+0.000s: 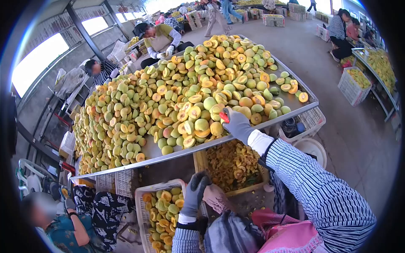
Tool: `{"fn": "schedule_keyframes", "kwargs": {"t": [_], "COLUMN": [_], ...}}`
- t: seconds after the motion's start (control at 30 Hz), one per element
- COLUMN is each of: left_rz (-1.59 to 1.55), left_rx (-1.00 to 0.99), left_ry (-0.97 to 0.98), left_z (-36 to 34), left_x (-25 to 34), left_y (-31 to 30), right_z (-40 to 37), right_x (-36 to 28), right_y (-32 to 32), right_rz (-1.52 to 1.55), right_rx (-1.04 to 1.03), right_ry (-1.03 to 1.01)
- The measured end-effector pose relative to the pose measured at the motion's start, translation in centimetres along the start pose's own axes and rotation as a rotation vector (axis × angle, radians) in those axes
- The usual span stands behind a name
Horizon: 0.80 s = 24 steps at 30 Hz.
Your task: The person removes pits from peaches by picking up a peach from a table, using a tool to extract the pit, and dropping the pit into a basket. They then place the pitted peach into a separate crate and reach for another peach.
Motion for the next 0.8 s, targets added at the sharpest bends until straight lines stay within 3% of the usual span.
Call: {"fn": "schedule_keyframes", "kwargs": {"t": [0.03,0.1,0.13,0.17,0.2,0.23,0.3,0.37,0.5,0.57,0.63,0.7,0.8], "left_rz": [-0.007,-0.451,-0.452,-0.66,-0.863,-1.026,-0.359,-1.302,-0.946,-0.223,-0.146,0.056,-0.153], "left_rx": [0.008,0.098,0.108,0.062,0.013,0.085,0.237,0.09,0.24,0.404,0.406,0.451,0.407], "left_ry": [-0.009,-0.034,-0.046,-0.02,0.008,-0.114,0.25,-0.073,0.082,0.222,0.189,0.298,0.268], "left_z": [0.7,2.0,2.8,3.8,4.0,5.0,4.2,4.4,1.6,0.8,0.4,0.3,0.3], "left_x": [0.9,2.4,3.4,4.6,5.3,2.6,1.1,-2.1,2.4,5.5,5.4,4.7,3.6], "left_y": [0.1,0.5,0.8,1.5,2.1,2.2,1.4,0.5,-1.5,-2.4,-2.6,-3.0,-3.0], "right_z": [-0.3,-2.7,-4.1,-5.7,-7.4,-8.9,-10.8,-11.8,-14.4,-14.9,-14.9,-14.9,-15.0], "right_x": [-0.6,-3.8,-5.7,-7.6,-9.5,-10.5,-12.1,-12.3,-10.9,-11.1,-11.3,-11.5,-11.9], "right_y": [-0.7,-1.2,-0.9,-0.3,0.4,1.9,2.4,1.0,2.4,3.2,4.6,5.0,5.2], "right_rz": [0.136,0.267,0.371,0.457,0.466,0.438,0.6,0.708,0.468,0.366,0.331,0.341,0.251], "right_rx": [0.071,0.078,0.063,0.03,-0.135,-0.257,-0.354,-0.37,-0.477,-0.474,-0.507,-0.472,-0.489], "right_ry": [-0.011,-0.083,-0.108,-0.166,-0.145,-0.182,-0.222,-0.096,-0.18,-0.246,-0.203,-0.203,-0.203]}}
Point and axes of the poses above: each hand's wrist, its own z-axis towards the middle knuckle, its own y-axis out of the palm, x = y × z, the point moved 5 cm from there along z, towards the middle knuckle, and after that the axes turned 7 degrees about z, right-handed, at the moved point
